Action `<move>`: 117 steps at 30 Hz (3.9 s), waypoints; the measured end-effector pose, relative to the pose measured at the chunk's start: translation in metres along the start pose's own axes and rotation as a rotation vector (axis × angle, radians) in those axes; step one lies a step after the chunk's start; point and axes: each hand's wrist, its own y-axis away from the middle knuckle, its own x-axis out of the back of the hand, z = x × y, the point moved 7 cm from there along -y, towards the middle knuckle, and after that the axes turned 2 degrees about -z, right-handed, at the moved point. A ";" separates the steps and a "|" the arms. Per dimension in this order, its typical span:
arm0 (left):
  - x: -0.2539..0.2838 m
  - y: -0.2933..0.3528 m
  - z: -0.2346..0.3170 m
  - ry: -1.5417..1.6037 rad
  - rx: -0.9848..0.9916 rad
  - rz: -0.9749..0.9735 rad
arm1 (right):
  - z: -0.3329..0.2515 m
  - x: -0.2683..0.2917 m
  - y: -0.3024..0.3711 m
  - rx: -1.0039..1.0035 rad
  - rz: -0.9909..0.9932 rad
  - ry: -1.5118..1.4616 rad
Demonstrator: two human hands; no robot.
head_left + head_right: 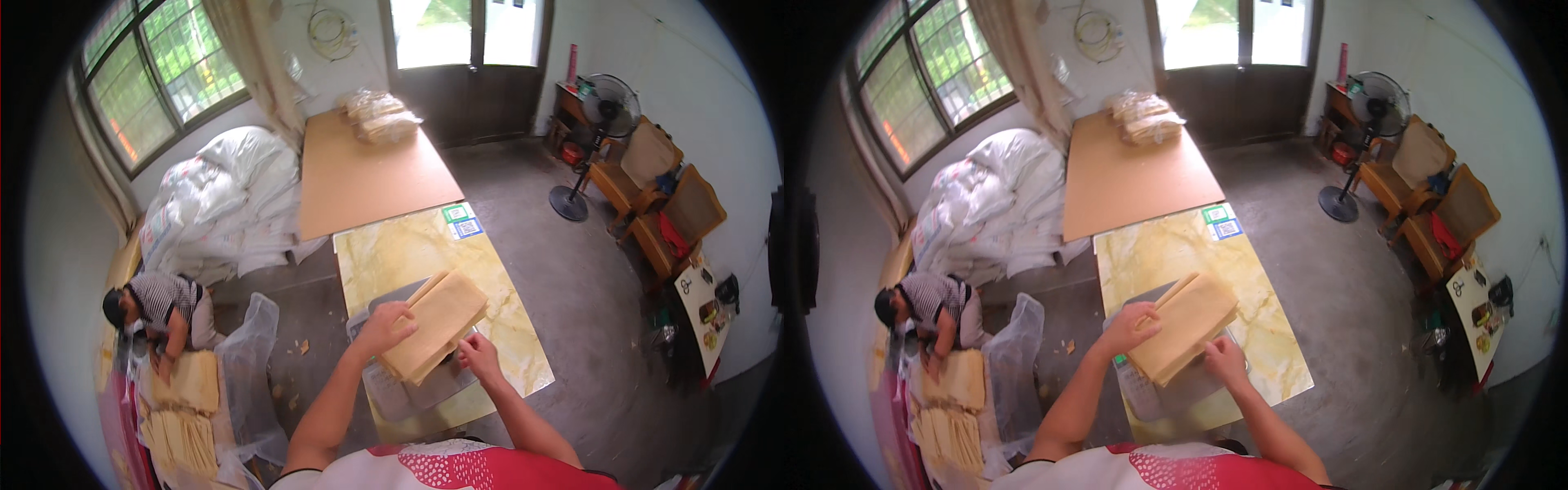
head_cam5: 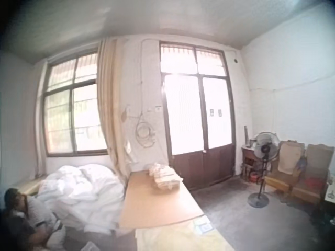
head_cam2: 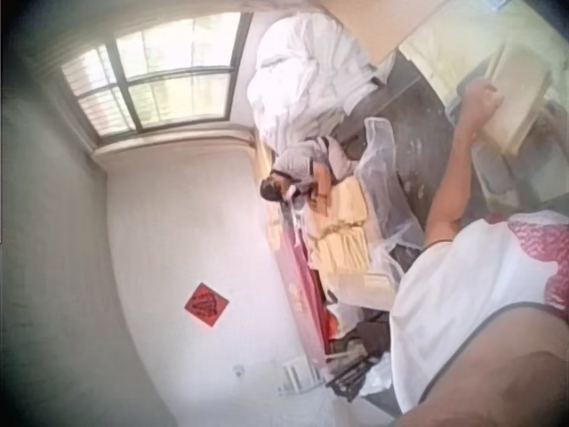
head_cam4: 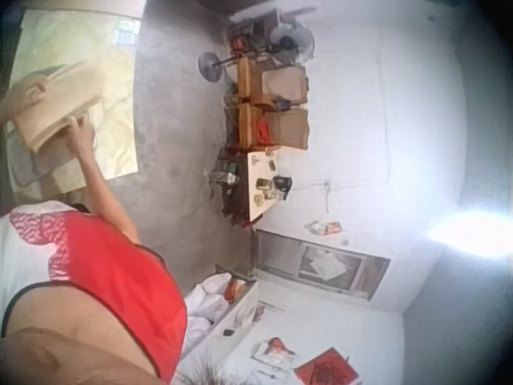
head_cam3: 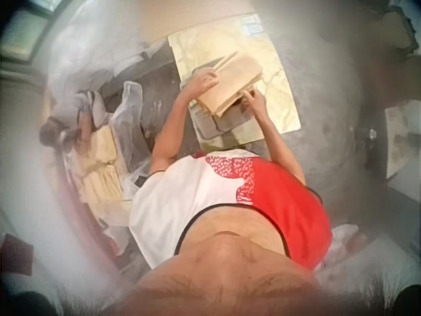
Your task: The person organizes and folds sheets of dough, weighs stacks of the sheets on an electronic scale, places them into plastic bags, and puts the bagged packages onto a table.
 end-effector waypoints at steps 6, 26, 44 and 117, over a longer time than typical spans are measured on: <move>0.020 0.017 -0.025 -0.006 0.113 0.073 | 0.016 0.007 0.031 -0.183 -0.005 -0.263; 0.068 0.096 -0.117 0.270 0.295 0.072 | 0.008 -0.061 0.048 -0.104 0.062 -0.335; 0.070 0.177 -0.170 0.402 0.416 0.126 | 0.028 -0.072 0.089 -0.190 0.151 -0.218; -0.299 1.401 0.258 0.578 1.836 2.248 | 0.357 -0.872 1.271 1.313 -2.328 1.026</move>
